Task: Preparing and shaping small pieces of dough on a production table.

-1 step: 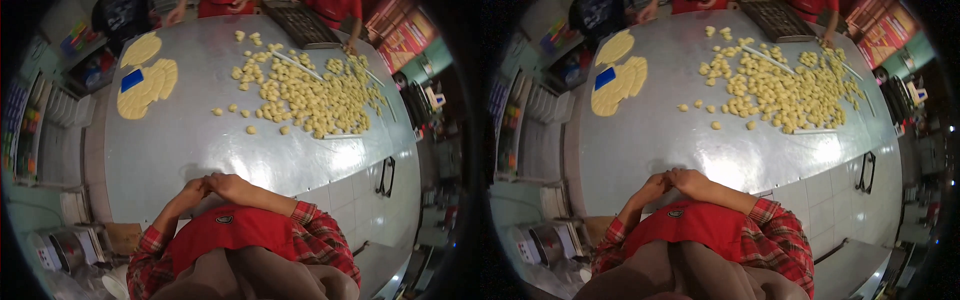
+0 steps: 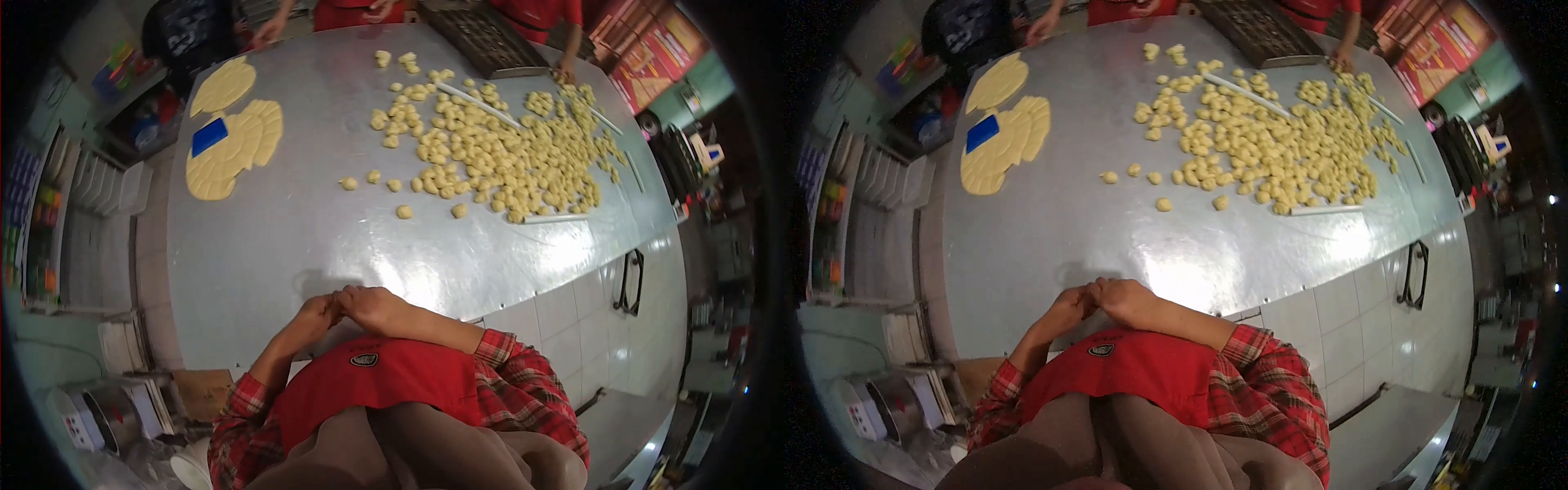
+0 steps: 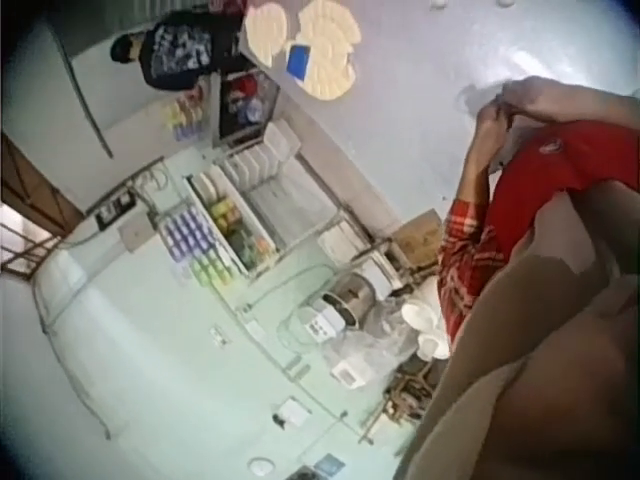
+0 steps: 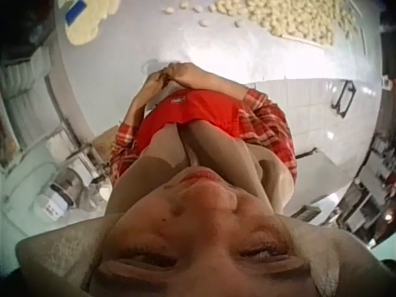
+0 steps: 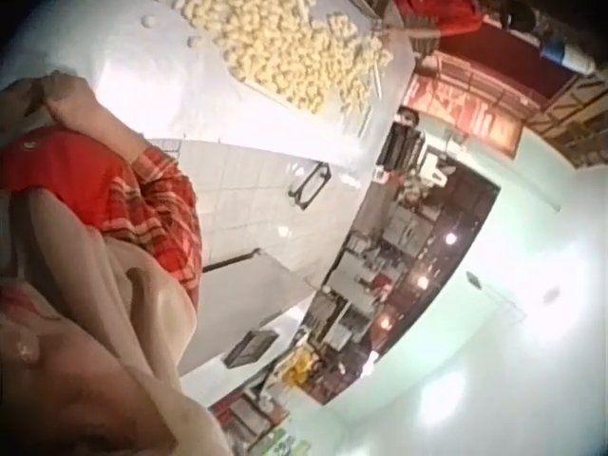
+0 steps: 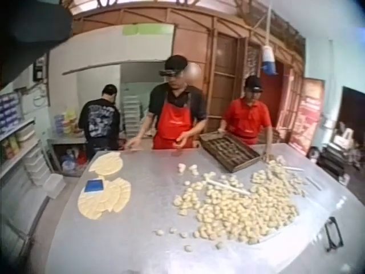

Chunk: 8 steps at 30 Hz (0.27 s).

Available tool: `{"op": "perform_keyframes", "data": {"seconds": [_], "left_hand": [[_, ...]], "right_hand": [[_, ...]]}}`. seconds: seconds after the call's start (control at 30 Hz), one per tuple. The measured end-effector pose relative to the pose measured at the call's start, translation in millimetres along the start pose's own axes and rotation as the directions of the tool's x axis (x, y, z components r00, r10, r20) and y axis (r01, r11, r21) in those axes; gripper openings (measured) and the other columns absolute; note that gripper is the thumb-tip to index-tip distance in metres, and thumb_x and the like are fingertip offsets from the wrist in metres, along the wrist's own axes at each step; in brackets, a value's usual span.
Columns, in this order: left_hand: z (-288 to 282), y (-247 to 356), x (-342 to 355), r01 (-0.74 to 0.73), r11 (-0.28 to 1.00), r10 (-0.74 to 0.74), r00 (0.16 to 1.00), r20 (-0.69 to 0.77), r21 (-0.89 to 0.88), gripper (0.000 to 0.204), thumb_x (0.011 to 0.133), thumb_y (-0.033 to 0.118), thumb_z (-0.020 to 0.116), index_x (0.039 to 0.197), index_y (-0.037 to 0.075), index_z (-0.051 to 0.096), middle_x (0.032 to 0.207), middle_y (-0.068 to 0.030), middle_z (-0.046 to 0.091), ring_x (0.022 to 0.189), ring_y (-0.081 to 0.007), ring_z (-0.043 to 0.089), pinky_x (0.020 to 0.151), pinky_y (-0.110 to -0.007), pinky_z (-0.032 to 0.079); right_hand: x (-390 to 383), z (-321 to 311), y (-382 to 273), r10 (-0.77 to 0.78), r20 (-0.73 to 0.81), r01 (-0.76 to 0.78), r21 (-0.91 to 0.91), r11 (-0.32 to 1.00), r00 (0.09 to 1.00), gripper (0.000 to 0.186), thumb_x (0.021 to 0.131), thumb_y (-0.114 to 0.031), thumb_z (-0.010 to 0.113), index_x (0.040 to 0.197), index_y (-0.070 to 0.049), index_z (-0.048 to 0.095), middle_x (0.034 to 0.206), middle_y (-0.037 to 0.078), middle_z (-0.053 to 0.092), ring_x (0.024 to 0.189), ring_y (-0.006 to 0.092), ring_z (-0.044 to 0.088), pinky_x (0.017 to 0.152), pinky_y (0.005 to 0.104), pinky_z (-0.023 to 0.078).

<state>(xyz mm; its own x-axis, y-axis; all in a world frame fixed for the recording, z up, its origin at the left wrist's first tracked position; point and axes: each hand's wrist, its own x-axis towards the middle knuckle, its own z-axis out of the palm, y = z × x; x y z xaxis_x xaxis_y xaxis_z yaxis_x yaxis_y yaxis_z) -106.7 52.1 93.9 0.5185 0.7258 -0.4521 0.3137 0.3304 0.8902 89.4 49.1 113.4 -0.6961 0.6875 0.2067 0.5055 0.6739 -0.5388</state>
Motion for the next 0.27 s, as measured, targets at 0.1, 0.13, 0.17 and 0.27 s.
{"op": "perform_keyframes", "data": {"seconds": [0.1, 0.13, 0.17, 0.27], "left_hand": [[13.4, -7.2, 1.4, -0.029, 0.999, 0.028, 1.0, -0.013, -0.041, 0.024, 0.097, 0.016, 0.044, 0.086, 0.0, 0.057, 0.07, 0.0012, 0.05, 0.062, -0.0073, 0.042, 0.056, -0.024, 0.037], [17.1, -8.5, 2.9, -0.03, 0.999, 0.03, 1.0, 0.007, -0.033, 0.024, 0.097, 0.016, 0.044, 0.086, 0.0, 0.057, 0.07, 0.0012, 0.05, 0.062, -0.0073, 0.042, 0.056, -0.024, 0.037], [21.1, -6.8, 2.7, -0.105, 0.994, 0.105, 0.994, -0.032, 0.003, 0.024, 0.097, 0.017, 0.044, 0.087, 0.0, 0.058, 0.07, 0.0013, 0.051, 0.062, -0.0069, 0.043, 0.056, -0.024, 0.037], [14.5, -1.6, 6.4, -0.26, 0.965, 0.242, 0.937, -0.251, -0.042, 0.024, 0.097, 0.025, 0.05, 0.094, 0.003, 0.061, 0.074, 0.0012, 0.058, 0.069, -0.0053, 0.051, 0.062, -0.022, 0.043]], "right_hand": [[-17.9, -4.1, 5.9, 0.051, -0.031, -0.049, 0.059, 0.997, 0.998, 0.019, 0.085, -0.011, 0.054, 0.098, 0.003, 0.052, 0.079, 0.017, 0.058, 0.07, 0.0327, 0.061, 0.059, 0.0395, 0.051], [-24.4, -5.8, 9.0, 0.084, -0.036, -0.077, 0.152, 0.985, 0.996, 0.019, 0.084, -0.012, 0.056, 0.098, 0.001, 0.052, 0.078, 0.018, 0.058, 0.07, 0.0322, 0.061, 0.059, 0.0394, 0.05], [-32.7, -4.7, 13.8, 0.097, -0.045, -0.089, 0.15, 0.985, 0.994, 0.019, 0.084, -0.012, 0.056, 0.098, 0.001, 0.052, 0.078, 0.018, 0.058, 0.07, 0.0322, 0.061, 0.059, 0.0394, 0.05], [-64.8, -10.9, 31.7, 0.281, 0.072, -0.289, 0.177, 0.941, 0.957, 0.022, 0.082, -0.023, 0.067, 0.098, -0.009, 0.059, 0.076, 0.017, 0.061, 0.068, 0.0357, 0.061, 0.062, 0.0399, 0.05]]}}
